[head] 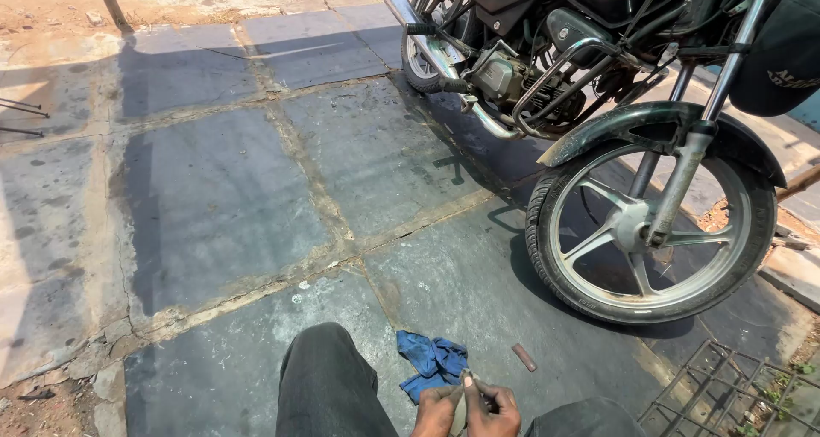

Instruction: Assembling and inspecting motorcycle brake shoes.

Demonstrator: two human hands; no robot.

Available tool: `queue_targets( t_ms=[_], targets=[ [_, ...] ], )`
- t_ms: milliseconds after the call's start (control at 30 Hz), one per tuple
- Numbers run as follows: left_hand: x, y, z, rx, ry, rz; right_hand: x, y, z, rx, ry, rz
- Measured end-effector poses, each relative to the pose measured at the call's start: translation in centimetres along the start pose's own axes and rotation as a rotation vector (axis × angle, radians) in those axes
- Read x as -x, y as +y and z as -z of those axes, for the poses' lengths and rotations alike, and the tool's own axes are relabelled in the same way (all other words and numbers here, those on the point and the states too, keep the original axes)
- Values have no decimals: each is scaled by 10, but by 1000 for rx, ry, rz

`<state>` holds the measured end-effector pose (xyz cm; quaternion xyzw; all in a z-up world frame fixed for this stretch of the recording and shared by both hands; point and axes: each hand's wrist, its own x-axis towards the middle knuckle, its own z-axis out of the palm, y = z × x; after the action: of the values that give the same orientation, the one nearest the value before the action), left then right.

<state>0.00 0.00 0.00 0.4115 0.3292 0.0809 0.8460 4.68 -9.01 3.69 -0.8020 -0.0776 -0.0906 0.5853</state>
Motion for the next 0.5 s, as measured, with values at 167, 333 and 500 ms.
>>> queue_targets(
  t_ms=[167,333,500],
  targets=[
    [18,24,-3,-45,56,-38,6,-18,0,82,-48,79],
    [7,9,5,-138,67,39,5,-26,3,-47,-2,-175],
    [7,14,6,28,91,-19,8,-40,1,28,-17,69]
  ],
)
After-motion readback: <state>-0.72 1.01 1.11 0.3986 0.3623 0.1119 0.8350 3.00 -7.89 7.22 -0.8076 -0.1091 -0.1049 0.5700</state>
